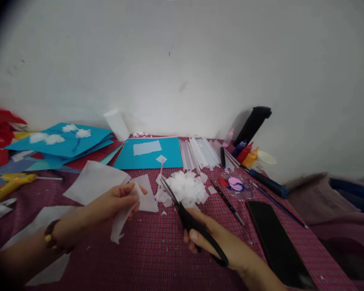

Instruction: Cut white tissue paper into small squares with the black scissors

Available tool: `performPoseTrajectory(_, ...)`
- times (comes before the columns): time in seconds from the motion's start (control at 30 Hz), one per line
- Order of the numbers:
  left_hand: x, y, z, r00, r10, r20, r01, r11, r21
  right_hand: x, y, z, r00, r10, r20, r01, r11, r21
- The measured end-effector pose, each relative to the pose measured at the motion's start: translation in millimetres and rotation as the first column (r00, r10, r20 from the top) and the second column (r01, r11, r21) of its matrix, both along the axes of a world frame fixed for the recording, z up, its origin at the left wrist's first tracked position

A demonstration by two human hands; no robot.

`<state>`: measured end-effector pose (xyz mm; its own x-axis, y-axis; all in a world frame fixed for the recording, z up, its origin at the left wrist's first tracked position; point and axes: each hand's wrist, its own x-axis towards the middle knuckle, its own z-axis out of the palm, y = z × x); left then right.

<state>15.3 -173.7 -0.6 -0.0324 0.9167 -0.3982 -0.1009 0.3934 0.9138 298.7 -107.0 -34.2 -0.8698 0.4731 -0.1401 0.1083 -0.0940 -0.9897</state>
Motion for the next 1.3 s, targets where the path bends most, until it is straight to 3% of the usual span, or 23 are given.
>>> performPoseTrajectory(0.17,12.1,18.2,-5.8,0.996,-0.055,-0.064,0.058,0.997,0.053,1.3,7.0,15.8,0.998,0.027,0.052,-0.034,0.988,0.154)
performPoseTrajectory(0.33,29.1,32.6,-1.8,0.995,-0.051,-0.090,0.057,0.996,0.070,4.2,5.4,11.2,0.999,0.026,0.023,-0.028,0.995,0.092)
performPoseTrajectory(0.57,35.3,38.6,2.5,0.975,-0.172,-0.142,0.175,0.985,0.005,1.6,6.6,8.4,1.000,-0.023,0.017,0.020,0.991,0.132)
performPoseTrajectory(0.8,30.8,38.5,-7.7,0.990,-0.144,0.010,0.144,0.990,-0.012,2.2,4.9,5.1,0.968,-0.222,0.116,0.173,0.927,0.332)
performPoseTrajectory(1.0,32.8,42.1,-3.0,0.986,-0.159,-0.045,0.158,0.987,-0.035,3.2,4.6,4.7,0.967,-0.220,0.128,0.163,0.923,0.350)
performPoseTrajectory(1.3,35.6,46.1,-7.6,0.978,-0.183,-0.096,0.178,0.982,-0.060,1.0,6.8,4.2,0.982,-0.173,0.072,0.146,0.949,0.279)
